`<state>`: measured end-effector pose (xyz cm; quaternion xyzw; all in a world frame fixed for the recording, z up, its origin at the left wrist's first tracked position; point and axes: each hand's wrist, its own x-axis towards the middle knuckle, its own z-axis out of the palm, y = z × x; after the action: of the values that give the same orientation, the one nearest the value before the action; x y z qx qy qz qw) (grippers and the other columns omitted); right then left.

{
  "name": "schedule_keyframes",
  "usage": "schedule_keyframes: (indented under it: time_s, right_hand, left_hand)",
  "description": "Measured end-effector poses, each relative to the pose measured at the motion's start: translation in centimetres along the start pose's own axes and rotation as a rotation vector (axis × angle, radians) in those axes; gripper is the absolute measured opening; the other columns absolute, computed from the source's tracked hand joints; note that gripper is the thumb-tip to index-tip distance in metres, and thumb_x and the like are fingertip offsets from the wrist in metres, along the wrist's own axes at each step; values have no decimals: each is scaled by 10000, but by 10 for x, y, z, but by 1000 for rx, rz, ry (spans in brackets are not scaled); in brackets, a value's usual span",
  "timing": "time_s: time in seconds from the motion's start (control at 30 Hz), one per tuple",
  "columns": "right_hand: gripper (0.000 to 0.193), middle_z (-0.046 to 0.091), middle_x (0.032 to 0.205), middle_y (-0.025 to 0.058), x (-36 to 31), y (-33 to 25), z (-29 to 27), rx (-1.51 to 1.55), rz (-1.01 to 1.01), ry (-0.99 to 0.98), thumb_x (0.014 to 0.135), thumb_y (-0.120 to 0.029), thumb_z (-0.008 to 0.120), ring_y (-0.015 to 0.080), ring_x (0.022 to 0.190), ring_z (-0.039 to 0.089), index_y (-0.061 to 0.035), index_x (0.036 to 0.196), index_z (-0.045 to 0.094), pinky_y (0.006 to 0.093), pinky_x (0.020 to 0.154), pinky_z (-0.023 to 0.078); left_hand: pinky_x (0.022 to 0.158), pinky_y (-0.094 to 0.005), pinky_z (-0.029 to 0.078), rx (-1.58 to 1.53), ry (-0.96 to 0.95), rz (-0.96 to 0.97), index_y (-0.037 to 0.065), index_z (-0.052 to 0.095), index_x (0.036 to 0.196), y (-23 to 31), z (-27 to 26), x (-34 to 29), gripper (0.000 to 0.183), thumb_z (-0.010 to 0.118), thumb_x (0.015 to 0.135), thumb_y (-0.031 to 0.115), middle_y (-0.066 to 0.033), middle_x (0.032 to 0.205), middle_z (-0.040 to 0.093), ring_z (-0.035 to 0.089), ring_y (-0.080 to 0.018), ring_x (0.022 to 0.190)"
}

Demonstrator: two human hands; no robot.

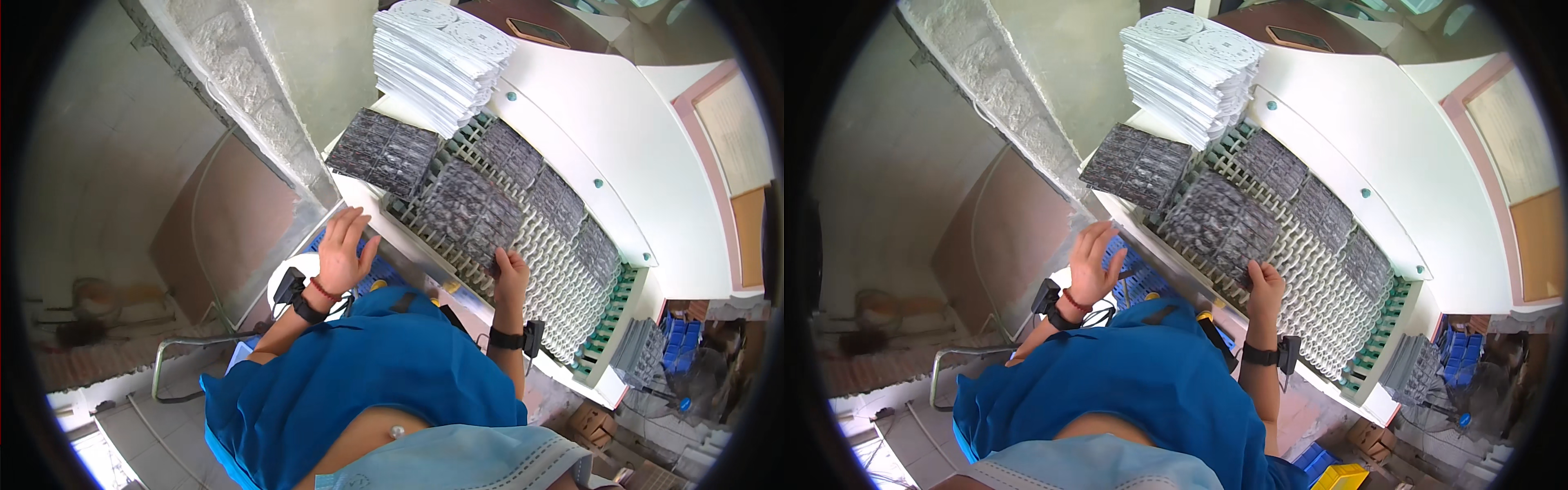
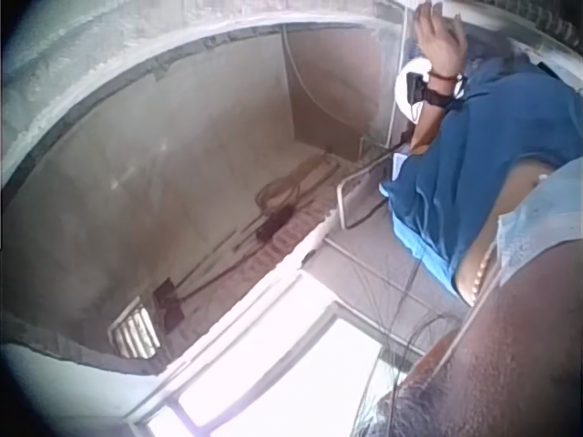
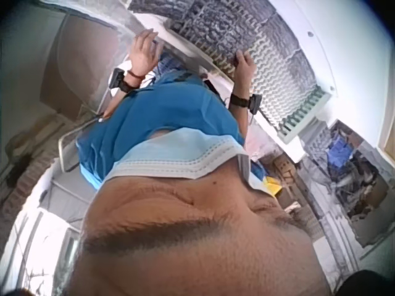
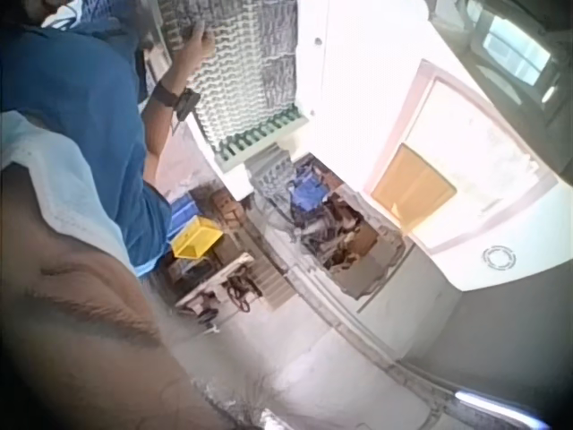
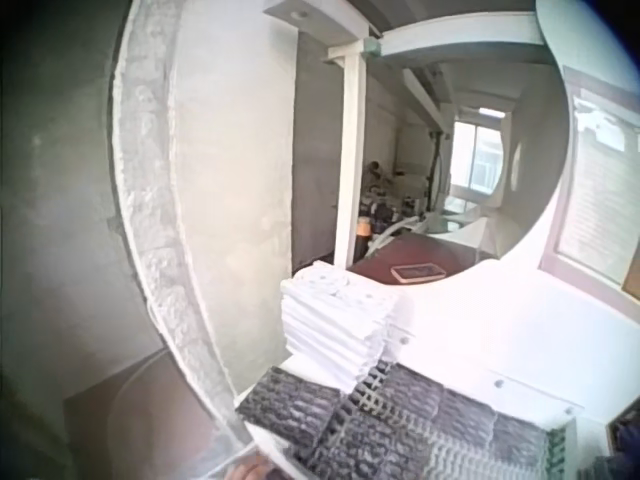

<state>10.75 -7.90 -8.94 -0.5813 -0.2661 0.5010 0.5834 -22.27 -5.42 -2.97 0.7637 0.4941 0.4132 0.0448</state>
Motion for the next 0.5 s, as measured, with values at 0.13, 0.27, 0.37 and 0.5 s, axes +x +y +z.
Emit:
schedule_keyframes:
  time_s: [0.13,0.27,0.37,0.5]
  right_hand:
    - [186,516,649,-27,26,9,-18,-36,17,117,896,-176,648,72,545,502,-45,772,605,260,508,517]
    - [235,536,661,3,46,12,-27,-373,21,216,886,-185,646,89,535,522,15,764,626,254,455,528]
    - [243,543,663,10,40,-3,-61,-405,16,247,887,-196,646,93,528,526,29,795,634,243,432,515]
    - [268,572,670,23,25,-14,-133,-372,6,330,887,-214,649,98,537,540,53,866,662,240,414,497]
  left_hand:
    - [881,-430,493,-109,-117,41,16,613,1066,24,21,-18,348,727,760,137,-168,1163,580,562,-376,1068]
    - [882,-425,495,-246,-240,128,14,605,1069,51,44,-17,352,724,765,145,-170,1165,578,561,-379,1073]
    - [911,-429,481,-259,-303,215,5,596,1089,64,62,-10,362,712,785,166,-185,1193,567,546,-385,1110]
    - [990,-432,435,-142,-397,305,-1,554,1181,79,104,10,456,683,819,244,-210,1284,519,485,-398,1212]
